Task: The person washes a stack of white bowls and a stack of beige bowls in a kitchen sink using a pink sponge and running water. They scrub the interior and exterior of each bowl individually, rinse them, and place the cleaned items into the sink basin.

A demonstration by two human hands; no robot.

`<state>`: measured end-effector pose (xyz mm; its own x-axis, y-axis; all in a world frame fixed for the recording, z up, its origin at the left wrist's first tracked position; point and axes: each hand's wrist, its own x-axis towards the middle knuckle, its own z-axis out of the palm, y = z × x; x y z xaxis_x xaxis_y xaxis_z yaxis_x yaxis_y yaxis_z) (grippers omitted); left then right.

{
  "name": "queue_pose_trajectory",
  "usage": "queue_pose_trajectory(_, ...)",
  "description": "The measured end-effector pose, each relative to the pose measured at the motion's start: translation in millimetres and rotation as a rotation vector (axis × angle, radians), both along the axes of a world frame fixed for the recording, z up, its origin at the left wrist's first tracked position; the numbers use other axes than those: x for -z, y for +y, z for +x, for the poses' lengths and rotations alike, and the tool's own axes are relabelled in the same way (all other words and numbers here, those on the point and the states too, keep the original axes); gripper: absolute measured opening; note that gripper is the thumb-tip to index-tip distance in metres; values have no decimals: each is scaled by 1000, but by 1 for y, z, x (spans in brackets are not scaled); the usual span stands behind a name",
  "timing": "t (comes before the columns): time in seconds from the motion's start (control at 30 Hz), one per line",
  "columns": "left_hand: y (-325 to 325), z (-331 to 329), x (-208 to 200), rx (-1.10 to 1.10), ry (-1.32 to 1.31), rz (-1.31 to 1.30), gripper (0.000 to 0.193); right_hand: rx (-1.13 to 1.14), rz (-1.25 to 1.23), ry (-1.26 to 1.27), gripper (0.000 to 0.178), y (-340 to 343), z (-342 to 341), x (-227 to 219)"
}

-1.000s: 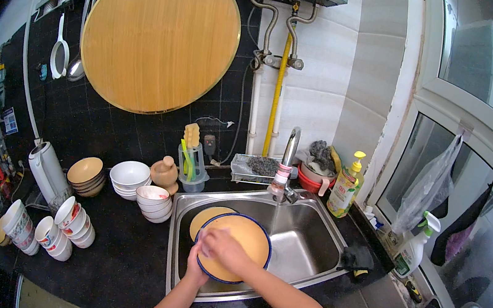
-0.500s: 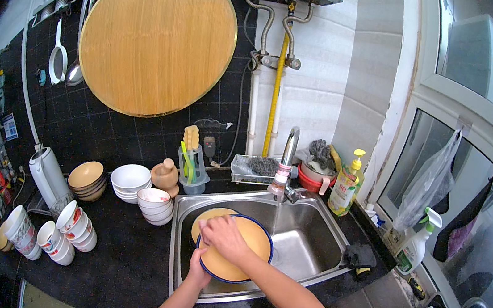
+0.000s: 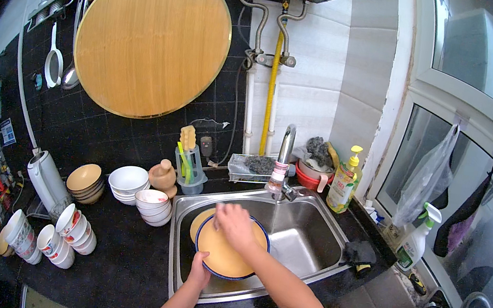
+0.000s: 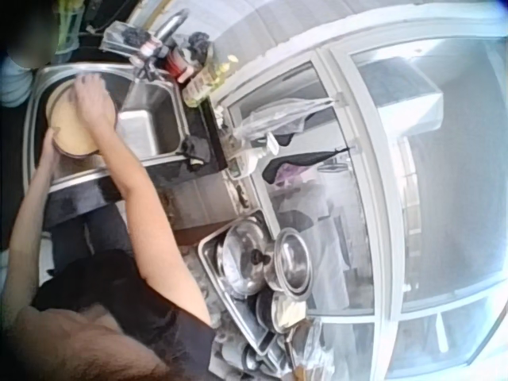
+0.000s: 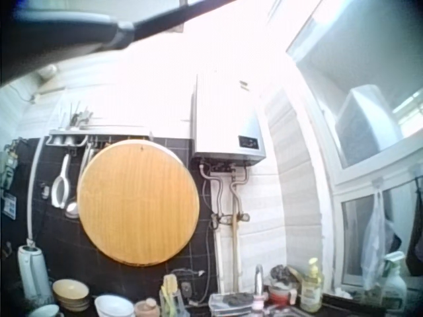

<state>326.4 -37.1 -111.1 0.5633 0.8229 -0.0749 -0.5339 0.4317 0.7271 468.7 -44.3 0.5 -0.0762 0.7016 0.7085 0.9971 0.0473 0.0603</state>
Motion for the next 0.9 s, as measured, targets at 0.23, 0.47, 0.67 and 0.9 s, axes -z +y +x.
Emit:
queue_pose_trajectory(0.23, 5, 4, 2, -277, -40, 115, 44, 379, -173, 537, 20, -46, 26, 26)
queue_pose_trajectory(0.47, -1, 2, -7, -80, -23, 106, 55, 355, -90, 483, 18, -47, 31, 19)
queue_pose_trajectory(0.67, -10, -3, -21, -86, 12, 246, 58, 281, -1, 463, 20, -26, 26, 10)
queue_pose_trajectory(0.9, -8, 1, -22, -174, 43, 265, 60, 424, -177, 626, 20, -48, 34, 38)
